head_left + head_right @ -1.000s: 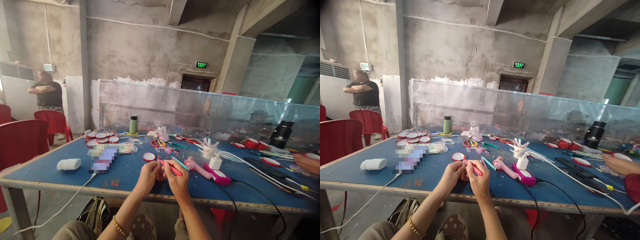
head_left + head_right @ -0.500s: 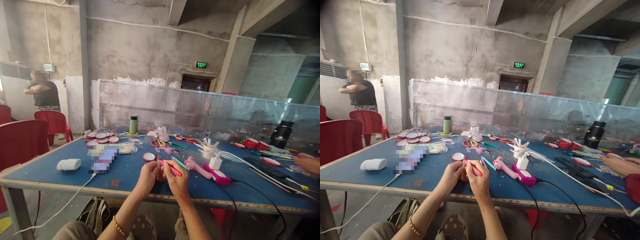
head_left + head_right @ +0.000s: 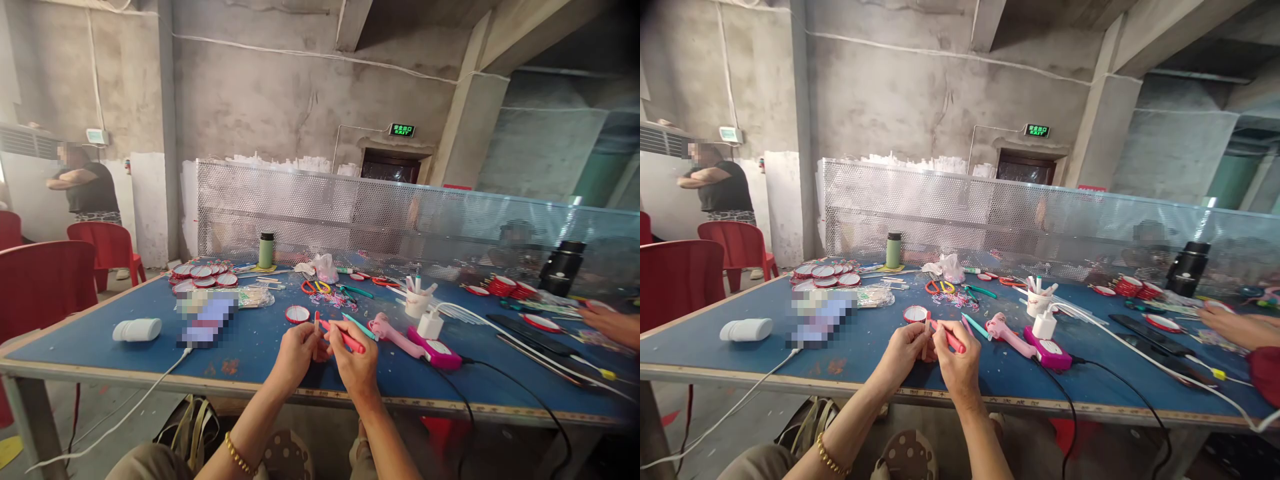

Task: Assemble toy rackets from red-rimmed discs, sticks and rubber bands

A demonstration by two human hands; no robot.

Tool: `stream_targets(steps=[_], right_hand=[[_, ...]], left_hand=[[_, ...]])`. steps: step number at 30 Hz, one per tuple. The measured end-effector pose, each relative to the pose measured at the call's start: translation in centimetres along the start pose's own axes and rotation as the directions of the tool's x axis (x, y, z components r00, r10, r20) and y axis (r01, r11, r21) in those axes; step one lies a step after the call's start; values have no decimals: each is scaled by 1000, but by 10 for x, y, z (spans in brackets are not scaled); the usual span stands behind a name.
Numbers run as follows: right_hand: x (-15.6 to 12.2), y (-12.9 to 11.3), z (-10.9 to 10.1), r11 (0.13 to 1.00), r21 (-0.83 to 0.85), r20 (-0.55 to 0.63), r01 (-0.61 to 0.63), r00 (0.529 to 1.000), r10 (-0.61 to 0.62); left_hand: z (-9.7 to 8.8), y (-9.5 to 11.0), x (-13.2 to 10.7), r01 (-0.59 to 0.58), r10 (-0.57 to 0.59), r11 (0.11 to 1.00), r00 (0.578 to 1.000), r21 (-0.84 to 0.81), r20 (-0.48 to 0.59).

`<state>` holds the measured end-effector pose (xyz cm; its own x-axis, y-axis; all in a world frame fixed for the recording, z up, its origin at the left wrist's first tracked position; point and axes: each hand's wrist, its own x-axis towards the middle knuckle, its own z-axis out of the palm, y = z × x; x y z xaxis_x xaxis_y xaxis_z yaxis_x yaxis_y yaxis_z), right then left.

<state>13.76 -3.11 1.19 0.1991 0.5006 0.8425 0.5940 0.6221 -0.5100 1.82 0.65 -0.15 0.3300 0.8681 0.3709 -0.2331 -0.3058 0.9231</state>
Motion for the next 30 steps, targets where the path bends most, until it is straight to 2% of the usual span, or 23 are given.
stream_targets(steps=[30], right_hand=[[0,3,1,999,-8,-10,31,999,-32]], left_hand=[[0,-3,0,10,-10,1000,1000,-16,-2]])
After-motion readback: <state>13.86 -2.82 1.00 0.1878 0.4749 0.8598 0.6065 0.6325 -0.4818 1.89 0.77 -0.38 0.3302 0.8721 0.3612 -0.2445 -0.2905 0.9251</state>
